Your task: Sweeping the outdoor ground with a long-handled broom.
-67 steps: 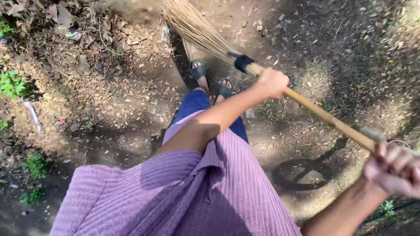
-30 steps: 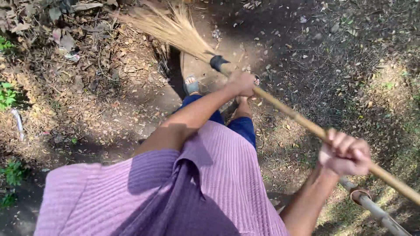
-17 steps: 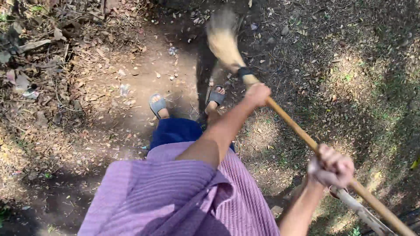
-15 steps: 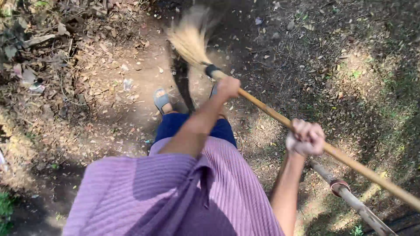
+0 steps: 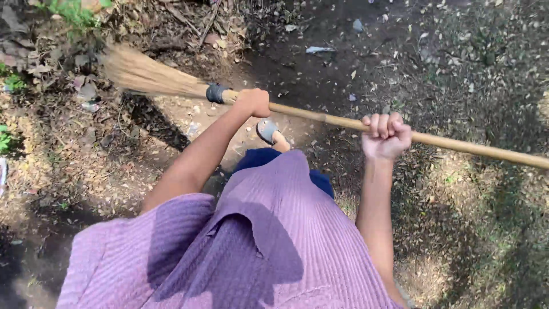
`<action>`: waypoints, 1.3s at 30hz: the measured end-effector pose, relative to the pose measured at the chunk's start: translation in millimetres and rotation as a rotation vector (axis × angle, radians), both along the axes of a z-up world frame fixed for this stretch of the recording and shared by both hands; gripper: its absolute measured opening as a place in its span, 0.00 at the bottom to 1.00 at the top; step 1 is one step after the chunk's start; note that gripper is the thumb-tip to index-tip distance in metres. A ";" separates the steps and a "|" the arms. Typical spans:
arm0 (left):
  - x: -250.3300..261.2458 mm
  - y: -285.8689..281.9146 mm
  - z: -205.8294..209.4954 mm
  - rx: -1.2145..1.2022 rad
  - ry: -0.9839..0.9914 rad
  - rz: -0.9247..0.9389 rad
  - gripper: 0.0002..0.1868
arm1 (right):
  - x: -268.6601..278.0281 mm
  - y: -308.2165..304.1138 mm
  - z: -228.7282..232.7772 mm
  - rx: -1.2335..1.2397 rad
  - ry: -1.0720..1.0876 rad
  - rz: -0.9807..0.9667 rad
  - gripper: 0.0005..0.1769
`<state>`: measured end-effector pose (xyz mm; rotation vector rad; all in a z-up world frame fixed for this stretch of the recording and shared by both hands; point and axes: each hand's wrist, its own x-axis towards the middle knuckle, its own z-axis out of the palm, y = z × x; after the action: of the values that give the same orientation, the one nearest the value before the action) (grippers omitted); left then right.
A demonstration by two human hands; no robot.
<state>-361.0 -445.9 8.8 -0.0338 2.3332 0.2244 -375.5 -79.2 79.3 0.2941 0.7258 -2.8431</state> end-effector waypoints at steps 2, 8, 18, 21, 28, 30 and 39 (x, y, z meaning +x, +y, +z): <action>-12.2 -8.2 -4.4 0.042 0.033 -0.001 0.19 | -26.8 -12.2 7.8 0.027 0.035 0.022 0.15; -6.2 -58.4 -23.7 0.105 0.054 0.345 0.22 | -99.5 -83.0 14.9 0.097 0.102 0.335 0.15; 89.1 -107.4 -35.7 0.029 0.194 1.000 0.25 | -179.4 -252.4 -5.7 0.024 0.099 0.978 0.17; 128.9 -77.0 -51.6 0.023 0.168 1.282 0.23 | -192.1 -308.3 -8.4 0.032 0.043 1.229 0.17; 200.1 -13.6 -58.8 -0.063 0.223 1.820 0.18 | -132.1 -464.2 34.6 -0.119 0.336 1.910 0.16; 225.3 20.9 -46.9 -0.041 0.238 1.975 0.16 | -78.1 -484.8 51.9 -0.221 0.473 2.074 0.17; 258.1 -31.0 -151.3 0.154 0.650 1.992 0.08 | 32.6 -478.8 118.6 -0.253 1.335 2.213 0.28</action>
<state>-103.0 -476.9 -142.4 -2.4368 1.8590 1.4526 -342.8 -558.0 197.9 -1.4661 0.2335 -0.5592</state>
